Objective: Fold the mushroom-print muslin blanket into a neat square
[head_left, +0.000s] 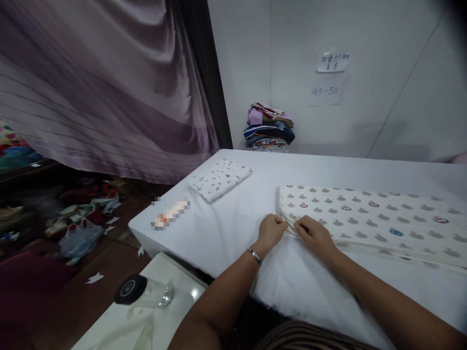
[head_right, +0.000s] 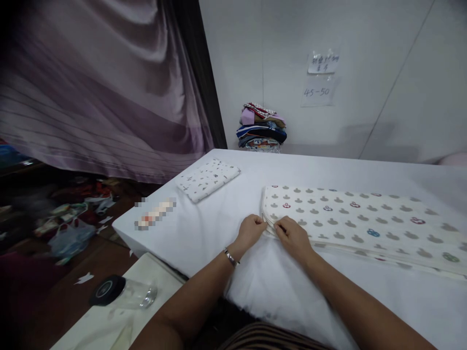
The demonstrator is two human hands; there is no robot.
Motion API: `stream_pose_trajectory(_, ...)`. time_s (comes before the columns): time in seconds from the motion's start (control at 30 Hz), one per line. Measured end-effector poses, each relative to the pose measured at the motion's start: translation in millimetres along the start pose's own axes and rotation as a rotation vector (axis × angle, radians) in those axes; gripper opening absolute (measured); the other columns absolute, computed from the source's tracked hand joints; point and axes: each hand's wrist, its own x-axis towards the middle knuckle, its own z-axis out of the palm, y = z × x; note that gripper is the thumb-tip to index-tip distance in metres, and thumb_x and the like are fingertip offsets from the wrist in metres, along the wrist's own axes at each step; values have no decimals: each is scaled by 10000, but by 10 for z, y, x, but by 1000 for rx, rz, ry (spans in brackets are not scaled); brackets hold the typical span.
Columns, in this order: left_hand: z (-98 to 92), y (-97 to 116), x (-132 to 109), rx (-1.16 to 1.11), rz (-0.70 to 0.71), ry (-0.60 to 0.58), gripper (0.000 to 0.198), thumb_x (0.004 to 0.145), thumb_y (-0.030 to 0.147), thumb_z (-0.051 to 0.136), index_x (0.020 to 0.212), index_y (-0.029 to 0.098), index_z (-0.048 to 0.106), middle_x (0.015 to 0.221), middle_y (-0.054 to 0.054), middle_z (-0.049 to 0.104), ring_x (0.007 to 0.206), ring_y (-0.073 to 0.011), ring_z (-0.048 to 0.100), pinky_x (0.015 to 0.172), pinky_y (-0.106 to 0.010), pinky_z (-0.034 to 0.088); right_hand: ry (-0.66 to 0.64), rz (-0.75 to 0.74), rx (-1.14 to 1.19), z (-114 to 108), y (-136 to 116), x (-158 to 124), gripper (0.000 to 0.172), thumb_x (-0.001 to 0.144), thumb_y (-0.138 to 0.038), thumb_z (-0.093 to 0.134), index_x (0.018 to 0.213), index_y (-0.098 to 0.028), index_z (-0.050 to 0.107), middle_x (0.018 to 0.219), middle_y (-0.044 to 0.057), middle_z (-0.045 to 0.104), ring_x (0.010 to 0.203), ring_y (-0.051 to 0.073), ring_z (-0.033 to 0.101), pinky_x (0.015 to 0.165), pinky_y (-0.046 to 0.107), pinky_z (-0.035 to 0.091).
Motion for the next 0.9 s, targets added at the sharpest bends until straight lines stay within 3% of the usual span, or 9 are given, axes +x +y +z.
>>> stream_pose_trajectory(0.13,7,-8,-5,-81,-26,8,136,695,247,575,593,163,604,591,25,589,586,-104,506,550,-218,342,-27,-17,-40,14,8,5,241,891,-362,410,758,-232,563,799,19,596,778,169,538,656,287,397)
stream_pose_trajectory(0.43,20,-33,-3,123,116,-48,302,789,325,491,556,167,600,693,-14,618,670,-131,517,600,-240,341,-35,-9,-40,5,-25,10,269,904,-370,394,754,-234,572,798,24,598,784,176,535,666,299,400)
stream_pose_trajectory(0.67,3,-42,1,35,124,-102,306,771,348,524,537,162,588,536,35,494,575,-99,454,539,-233,273,-34,8,-43,19,-11,6,246,899,-375,414,773,-234,572,800,11,592,775,170,534,654,287,386)
stream_pose_trajectory(0.9,7,-69,9,-17,122,-94,303,778,394,565,583,169,622,615,32,552,628,-102,477,576,-219,303,-35,8,-32,9,-28,14,300,902,-445,409,773,-241,587,794,23,605,773,180,544,651,295,400)
